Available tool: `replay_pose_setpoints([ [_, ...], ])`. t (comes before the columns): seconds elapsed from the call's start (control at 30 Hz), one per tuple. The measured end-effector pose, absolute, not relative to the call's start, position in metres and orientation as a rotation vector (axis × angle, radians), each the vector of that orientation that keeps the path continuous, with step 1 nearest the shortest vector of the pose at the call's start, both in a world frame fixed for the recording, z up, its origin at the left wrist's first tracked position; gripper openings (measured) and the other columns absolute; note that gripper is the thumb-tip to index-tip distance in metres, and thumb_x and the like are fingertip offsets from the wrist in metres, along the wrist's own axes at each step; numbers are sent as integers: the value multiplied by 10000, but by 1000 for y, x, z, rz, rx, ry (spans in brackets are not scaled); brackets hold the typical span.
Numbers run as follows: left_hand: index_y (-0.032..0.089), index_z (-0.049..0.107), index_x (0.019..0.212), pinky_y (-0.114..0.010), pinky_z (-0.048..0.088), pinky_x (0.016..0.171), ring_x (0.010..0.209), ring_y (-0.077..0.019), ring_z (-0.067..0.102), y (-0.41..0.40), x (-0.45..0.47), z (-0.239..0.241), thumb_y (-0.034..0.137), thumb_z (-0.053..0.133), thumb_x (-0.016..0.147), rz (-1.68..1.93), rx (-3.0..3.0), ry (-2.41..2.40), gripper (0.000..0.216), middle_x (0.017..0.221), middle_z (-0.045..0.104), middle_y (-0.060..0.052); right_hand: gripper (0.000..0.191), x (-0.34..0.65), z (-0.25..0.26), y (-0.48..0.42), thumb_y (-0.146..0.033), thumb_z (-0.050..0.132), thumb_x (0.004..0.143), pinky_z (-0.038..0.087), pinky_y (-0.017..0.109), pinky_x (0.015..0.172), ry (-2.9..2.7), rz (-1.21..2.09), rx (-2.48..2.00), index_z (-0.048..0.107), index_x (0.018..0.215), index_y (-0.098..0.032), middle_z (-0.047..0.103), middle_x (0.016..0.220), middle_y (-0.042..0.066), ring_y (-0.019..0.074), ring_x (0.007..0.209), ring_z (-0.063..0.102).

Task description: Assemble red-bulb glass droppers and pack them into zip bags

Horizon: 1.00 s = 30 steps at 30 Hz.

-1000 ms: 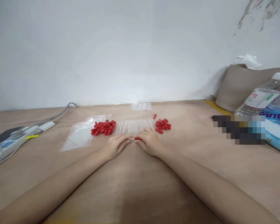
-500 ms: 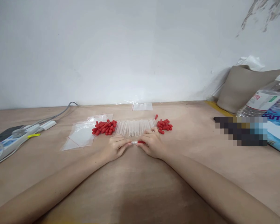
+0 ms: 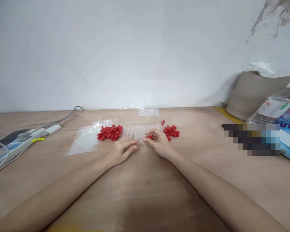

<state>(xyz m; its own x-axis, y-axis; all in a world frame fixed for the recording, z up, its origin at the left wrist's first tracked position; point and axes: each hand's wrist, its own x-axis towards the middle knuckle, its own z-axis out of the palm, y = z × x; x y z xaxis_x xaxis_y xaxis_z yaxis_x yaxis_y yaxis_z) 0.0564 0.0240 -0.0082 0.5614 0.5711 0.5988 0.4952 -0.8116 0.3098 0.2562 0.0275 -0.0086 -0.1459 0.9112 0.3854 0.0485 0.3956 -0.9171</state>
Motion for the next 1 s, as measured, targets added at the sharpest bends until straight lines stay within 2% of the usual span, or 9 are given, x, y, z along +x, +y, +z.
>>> replay_pose_setpoints([
  [0.07, 167, 512, 1127, -325, 426, 832, 924, -182, 553, 23, 54, -7, 283, 468, 853, 1121, 2643, 935, 300, 991, 618, -75, 357, 260, 3, 32, -426, 694, 592, 479, 296, 619, -1401, 1018, -906, 489, 775, -197, 614, 688, 1, 139, 639, 591],
  [0.13, 171, 462, 1168, -337, 421, 848, 959, -186, 530, 22, 53, -6, 279, 446, 859, 1159, 2586, 997, 328, 1037, 581, -83, 351, 275, 21, 40, -466, 669, 603, 473, 279, 581, -1360, 968, -968, 489, 737, -196, 610, 680, 4, 126, 601, 574],
  [0.2, 175, 460, 1148, -330, 434, 826, 932, -180, 528, 22, 53, -5, 278, 443, 858, 1167, 2541, 1050, 308, 1035, 556, -82, 332, 302, 42, 53, -515, 573, 684, 455, 264, 544, -1352, 830, -1075, 548, 764, -193, 610, 689, 19, 116, 574, 550],
  [0.3, 174, 486, 1098, -315, 440, 812, 910, -173, 523, 22, 54, -4, 278, 456, 849, 1131, 2536, 1073, 271, 1006, 529, -76, 321, 350, 57, 78, -476, 612, 656, 429, 247, 541, -1272, 559, -1255, 606, 764, -174, 573, 608, 13, 109, 551, 522],
  [0.4, 170, 506, 1063, -312, 428, 832, 935, -174, 509, 22, 55, -4, 264, 452, 850, 1097, 2561, 1052, 239, 990, 515, -72, 298, 386, 41, 99, -435, 674, 585, 401, 263, 509, -1240, 356, -1611, 578, 669, -166, 572, 549, 23, 125, 507, 507],
  [0.5, 169, 524, 1035, -314, 420, 842, 953, -177, 496, 23, 56, -5, 256, 455, 847, 1071, 2574, 1048, 218, 999, 503, -75, 311, 396, 10, 109, -468, 646, 594, 382, 269, 490, -1333, 309, -1844, 555, 607, -171, 589, 545, 37, 138, 495, 504],
  [0.67, 167, 544, 989, -306, 420, 828, 933, -173, 494, 23, 56, -7, 241, 463, 836, 1073, 2594, 1031, 188, 979, 497, -73, 303, 387, -20, 115, -479, 599, 637, 381, 264, 501, -1429, 300, -1920, 592, 666, -177, 623, 612, 42, 146, 524, 539],
  [0.83, 169, 565, 928, -312, 423, 807, 927, -179, 490, 23, 55, -8, 236, 484, 819, 1070, 2632, 1043, 152, 972, 497, -71, 387, 392, -17, 115, -530, 500, 711, 398, 279, 514, -1476, 360, -1957, 639, 720, -169, 625, 565, 57, 161, 495, 554],
  [1.0, 177, 578, 890, -314, 427, 783, 906, -179, 494, 24, 55, -9, 236, 489, 812, 1074, 2651, 1045, 132, 966, 501, -66, 343, 398, -10, 110, -462, 500, 740, 425, 265, 526, -1413, 421, -2134, 630, 828, -157, 631, 555, 50, 157, 488, 574],
])
